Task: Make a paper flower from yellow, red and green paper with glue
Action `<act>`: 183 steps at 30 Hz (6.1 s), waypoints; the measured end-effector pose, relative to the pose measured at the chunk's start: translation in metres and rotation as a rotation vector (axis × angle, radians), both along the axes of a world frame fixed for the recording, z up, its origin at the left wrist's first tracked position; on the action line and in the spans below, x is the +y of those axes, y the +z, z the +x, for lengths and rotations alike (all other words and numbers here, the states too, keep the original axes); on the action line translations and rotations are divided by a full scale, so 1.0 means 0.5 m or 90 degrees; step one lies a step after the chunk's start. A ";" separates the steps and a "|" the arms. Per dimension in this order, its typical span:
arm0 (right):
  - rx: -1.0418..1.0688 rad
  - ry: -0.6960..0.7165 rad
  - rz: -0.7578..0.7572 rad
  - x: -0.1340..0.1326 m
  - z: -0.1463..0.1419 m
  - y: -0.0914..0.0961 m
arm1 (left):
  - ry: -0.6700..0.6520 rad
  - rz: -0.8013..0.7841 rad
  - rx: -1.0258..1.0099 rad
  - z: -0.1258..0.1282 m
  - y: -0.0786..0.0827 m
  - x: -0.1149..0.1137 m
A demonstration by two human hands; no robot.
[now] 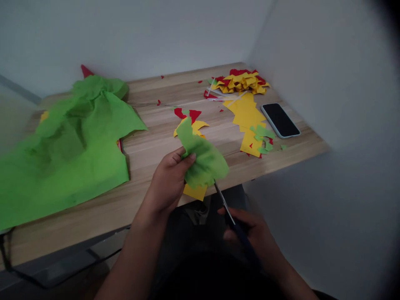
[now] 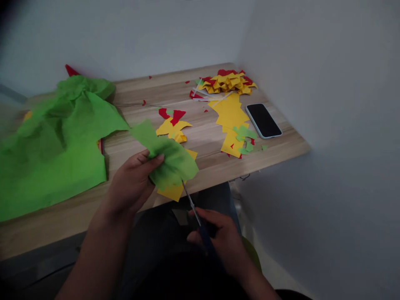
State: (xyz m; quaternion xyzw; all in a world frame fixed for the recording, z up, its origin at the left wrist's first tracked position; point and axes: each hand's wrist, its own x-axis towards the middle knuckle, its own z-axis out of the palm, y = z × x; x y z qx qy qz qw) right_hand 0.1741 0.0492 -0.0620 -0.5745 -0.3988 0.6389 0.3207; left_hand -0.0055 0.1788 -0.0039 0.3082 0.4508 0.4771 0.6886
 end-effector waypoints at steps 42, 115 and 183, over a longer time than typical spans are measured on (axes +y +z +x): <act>0.081 0.071 0.018 -0.016 0.008 0.000 | 0.021 0.016 0.015 -0.055 0.008 -0.019; 0.146 0.183 -0.030 -0.039 -0.041 0.026 | 0.082 0.038 -0.008 -0.080 0.048 -0.060; -0.839 0.171 0.359 0.443 0.054 0.040 | -0.224 0.227 0.639 -0.161 0.014 0.067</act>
